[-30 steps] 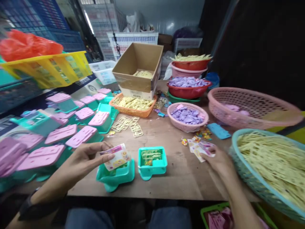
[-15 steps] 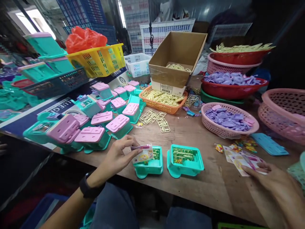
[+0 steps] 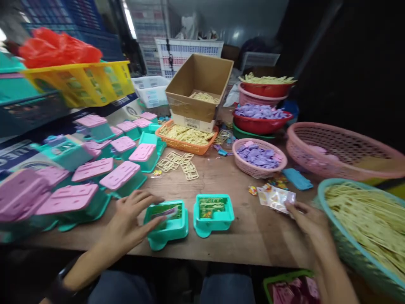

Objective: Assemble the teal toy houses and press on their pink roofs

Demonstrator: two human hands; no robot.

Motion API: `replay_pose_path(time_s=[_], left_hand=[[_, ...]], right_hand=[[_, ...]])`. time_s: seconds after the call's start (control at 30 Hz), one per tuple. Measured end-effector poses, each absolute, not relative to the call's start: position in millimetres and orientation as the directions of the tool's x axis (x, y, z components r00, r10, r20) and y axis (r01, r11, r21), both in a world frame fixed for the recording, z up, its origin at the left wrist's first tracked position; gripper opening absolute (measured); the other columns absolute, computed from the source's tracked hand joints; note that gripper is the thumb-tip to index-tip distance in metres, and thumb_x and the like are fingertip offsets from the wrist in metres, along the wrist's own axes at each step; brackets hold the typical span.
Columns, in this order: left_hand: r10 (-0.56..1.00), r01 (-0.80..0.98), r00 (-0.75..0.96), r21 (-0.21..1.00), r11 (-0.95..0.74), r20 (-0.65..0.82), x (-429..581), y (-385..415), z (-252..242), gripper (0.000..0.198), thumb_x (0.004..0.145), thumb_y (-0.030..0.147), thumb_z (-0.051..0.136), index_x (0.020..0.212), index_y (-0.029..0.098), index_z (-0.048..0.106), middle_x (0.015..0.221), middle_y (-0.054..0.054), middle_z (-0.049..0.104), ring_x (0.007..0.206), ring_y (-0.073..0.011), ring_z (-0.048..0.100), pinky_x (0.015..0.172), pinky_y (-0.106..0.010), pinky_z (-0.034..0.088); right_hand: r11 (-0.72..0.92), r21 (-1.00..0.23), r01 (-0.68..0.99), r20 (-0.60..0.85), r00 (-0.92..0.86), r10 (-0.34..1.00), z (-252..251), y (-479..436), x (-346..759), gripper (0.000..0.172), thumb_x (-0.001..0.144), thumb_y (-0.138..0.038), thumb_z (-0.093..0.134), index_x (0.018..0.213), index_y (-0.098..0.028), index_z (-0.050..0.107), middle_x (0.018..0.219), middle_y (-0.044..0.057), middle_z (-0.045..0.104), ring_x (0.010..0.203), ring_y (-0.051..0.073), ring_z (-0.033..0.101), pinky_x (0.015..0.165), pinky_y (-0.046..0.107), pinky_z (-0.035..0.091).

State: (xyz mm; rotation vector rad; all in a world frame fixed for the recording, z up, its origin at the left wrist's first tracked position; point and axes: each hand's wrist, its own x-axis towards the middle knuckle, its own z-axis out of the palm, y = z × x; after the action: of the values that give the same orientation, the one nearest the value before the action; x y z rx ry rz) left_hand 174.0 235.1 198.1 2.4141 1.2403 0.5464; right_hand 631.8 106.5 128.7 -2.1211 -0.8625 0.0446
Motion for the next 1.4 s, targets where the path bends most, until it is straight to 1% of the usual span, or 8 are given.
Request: replay_pose_path(time_s=[0.17,0.3,0.47,0.67,0.77,0.87,1.2,1.4], left_hand=[[0.788,0.636,0.571,0.483,-0.602,0.230,168,244,183,0.027,0.087,0.045,0.069,0.110,0.032,0.074,0.119,-0.005,0.070,0.116,-0.0347,0.061,0.095,-0.051,0.042],[0.768,0.601,0.619,0.529,-0.599,0.167,168,243,180,0.029,0.088,0.028,0.060,0.115,0.029,0.071,0.122,-0.007,0.070,0.115,-0.0309,0.064,0.095,-0.047,0.050],[0.806,0.557,0.581,0.667,-0.495,0.113,170,242,182,0.036,0.084,0.023,0.062,0.120,0.020,0.061,0.121,-0.010,0.071,0.115,-0.0268,0.067,0.101,-0.041,0.055],[0.800,0.428,0.555,0.746,-0.510,0.228,163,245,171,0.032,0.096,0.035,0.057,0.124,0.023,0.065,0.124,-0.007,0.072,0.116,-0.0239,0.069,0.103,-0.039,0.056],[0.780,0.381,0.566,0.755,-0.534,0.267,162,247,164,0.030,0.094,0.031,0.060,0.123,0.023,0.066,0.121,-0.007,0.073,0.114,-0.0235,0.070,0.102,-0.038,0.057],[0.767,0.339,0.580,0.774,-0.535,0.275,165,249,159,0.031,0.094,0.029,0.062,0.125,0.024,0.065,0.119,-0.006,0.074,0.112,-0.0233,0.070,0.100,-0.038,0.059],[0.716,0.200,0.597,0.797,-0.570,0.362,167,260,150,0.027,0.101,0.024,0.052,0.120,0.025,0.071,0.113,-0.003,0.077,0.101,-0.0136,0.075,0.086,-0.019,0.060],[0.741,0.334,0.541,0.707,-0.623,0.398,164,257,152,0.034,0.096,0.037,0.064,0.128,0.026,0.065,0.120,-0.003,0.075,0.109,-0.0192,0.073,0.092,-0.029,0.062]], right_hand=[[-0.319,-0.803,0.504,0.245,0.766,0.594,151,106,614,0.058,0.059,-0.078,0.065,0.066,-0.021,0.071,0.072,0.010,0.072,0.069,0.030,0.068,0.063,0.038,0.055],[-0.163,-0.805,0.570,0.264,0.591,0.762,183,114,579,0.056,0.069,-0.074,0.071,0.086,-0.021,0.075,0.089,0.007,0.074,0.082,0.027,0.067,0.070,0.034,0.055],[0.088,-0.663,0.744,0.243,0.102,0.965,208,147,526,0.037,0.093,-0.058,0.058,0.091,-0.024,0.073,0.092,0.004,0.074,0.082,0.023,0.067,0.069,0.030,0.050],[0.254,-0.387,0.887,-0.002,-0.276,0.961,215,181,503,0.031,0.103,-0.044,0.046,0.094,-0.023,0.067,0.094,0.005,0.073,0.087,0.026,0.064,0.087,0.041,0.044],[0.269,-0.269,0.925,-0.148,-0.315,0.937,218,188,498,0.023,0.103,-0.031,0.048,0.088,-0.021,0.063,0.092,0.005,0.070,0.090,0.027,0.062,0.093,0.045,0.038],[0.273,-0.196,0.942,-0.088,-0.295,0.952,216,189,489,0.014,0.102,-0.025,0.051,0.098,-0.020,0.064,0.101,0.007,0.069,0.096,0.027,0.061,0.092,0.046,0.036],[0.260,-0.354,0.898,-0.047,-0.294,0.955,201,189,491,0.024,0.105,-0.027,0.048,0.117,-0.024,0.069,0.118,0.006,0.071,0.107,0.024,0.064,0.096,0.040,0.040],[0.190,-0.066,0.980,0.183,-0.175,0.968,199,183,475,0.016,0.106,-0.033,0.057,0.106,-0.023,0.068,0.104,0.006,0.072,0.091,0.026,0.060,0.089,0.043,0.035]])
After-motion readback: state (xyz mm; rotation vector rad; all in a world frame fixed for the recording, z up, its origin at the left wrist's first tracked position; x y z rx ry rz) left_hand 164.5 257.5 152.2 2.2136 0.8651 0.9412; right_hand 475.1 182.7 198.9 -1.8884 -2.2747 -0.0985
